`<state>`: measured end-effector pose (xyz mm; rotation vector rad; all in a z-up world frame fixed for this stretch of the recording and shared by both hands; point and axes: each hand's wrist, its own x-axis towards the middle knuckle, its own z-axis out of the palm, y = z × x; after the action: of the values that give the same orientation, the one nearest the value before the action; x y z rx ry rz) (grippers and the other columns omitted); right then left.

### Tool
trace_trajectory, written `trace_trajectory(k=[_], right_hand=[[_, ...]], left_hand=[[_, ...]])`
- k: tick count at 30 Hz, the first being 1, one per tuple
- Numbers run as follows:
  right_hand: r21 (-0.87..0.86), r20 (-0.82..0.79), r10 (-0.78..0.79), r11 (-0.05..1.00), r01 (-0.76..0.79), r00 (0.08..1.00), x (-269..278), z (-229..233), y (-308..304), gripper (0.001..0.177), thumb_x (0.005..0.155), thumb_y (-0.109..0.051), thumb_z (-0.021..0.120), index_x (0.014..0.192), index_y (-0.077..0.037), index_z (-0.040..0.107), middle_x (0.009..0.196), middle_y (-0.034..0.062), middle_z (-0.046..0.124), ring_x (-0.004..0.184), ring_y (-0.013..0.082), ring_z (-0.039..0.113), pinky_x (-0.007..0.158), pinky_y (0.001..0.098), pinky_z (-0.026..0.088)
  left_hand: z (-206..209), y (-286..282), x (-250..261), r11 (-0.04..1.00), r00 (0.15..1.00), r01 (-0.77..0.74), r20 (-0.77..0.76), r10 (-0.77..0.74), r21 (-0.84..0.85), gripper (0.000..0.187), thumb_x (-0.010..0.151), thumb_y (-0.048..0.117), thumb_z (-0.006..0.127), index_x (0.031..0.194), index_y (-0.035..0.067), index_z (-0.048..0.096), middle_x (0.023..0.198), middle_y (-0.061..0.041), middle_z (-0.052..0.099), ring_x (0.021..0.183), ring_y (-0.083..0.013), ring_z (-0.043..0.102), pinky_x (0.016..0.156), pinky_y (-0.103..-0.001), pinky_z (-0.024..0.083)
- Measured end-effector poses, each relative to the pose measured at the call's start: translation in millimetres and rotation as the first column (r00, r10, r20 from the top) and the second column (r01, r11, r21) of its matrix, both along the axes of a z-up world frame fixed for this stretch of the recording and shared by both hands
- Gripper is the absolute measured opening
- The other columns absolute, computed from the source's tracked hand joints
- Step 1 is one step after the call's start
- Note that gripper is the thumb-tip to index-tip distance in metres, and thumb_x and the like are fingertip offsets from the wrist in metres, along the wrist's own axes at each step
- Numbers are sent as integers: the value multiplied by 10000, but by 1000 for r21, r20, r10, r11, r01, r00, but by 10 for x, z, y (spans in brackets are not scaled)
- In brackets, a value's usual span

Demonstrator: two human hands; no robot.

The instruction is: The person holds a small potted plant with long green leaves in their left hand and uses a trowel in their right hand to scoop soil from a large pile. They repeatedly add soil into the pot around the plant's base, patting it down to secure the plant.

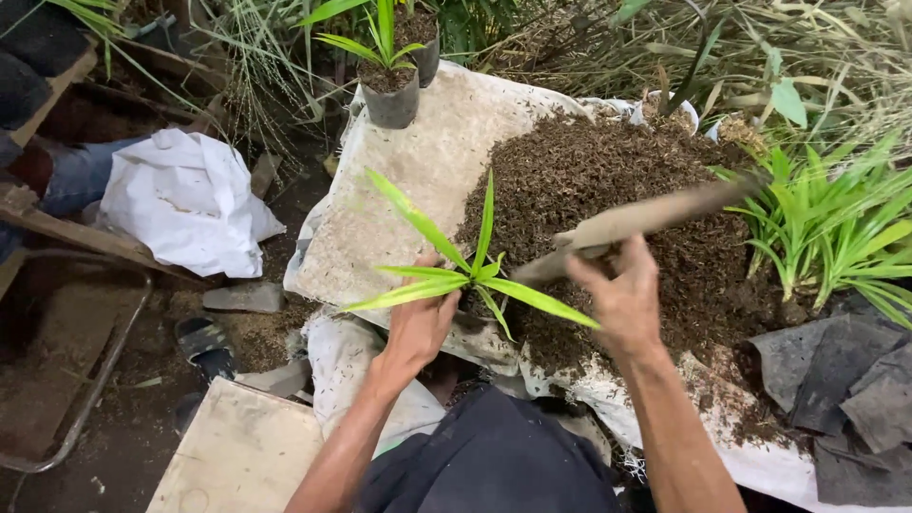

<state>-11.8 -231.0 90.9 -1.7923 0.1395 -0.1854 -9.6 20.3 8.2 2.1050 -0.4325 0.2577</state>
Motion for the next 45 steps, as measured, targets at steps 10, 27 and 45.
trace_trajectory(k=[10, 27, 45], right_hand=[[-140, -5, 130, 982, -130, 991, 57, -115, 515, 339, 888, -13, 739, 1185, -4, 576, 1016, 167, 683, 936, 302, 720, 861, 434, 628], [-143, 194, 197, 975, -171, 961, 532, -539, 482, 390, 903, -168, 797, 1171, 3, 572, 902, 155, 651, 823, 260, 692, 756, 437, 619], [-273, 177, 125, 959, -73, 976, 89, -368, 502, 393, 892, -214, 801, 1111, -16, 540, 823, 164, 707, 697, 293, 713, 635, 421, 617]], left_hand=[[-324, -56, 110, 998, 999, -6, -53, 2, -63, 366, 981, 222, 601, 1279, 17, 539, 1003, -158, 672, 1010, -383, 665, 936, -521, 513], [-537, -116, 165, 947, 959, -14, -273, -78, -322, 440, 1023, 395, 436, 1171, 31, 634, 1050, -155, 679, 1003, -333, 647, 969, -490, 493], [-277, -53, 67, 981, 990, -31, -137, 5, -189, 326, 905, 144, 639, 1196, -3, 640, 921, -211, 716, 912, -432, 703, 935, -601, 503]])
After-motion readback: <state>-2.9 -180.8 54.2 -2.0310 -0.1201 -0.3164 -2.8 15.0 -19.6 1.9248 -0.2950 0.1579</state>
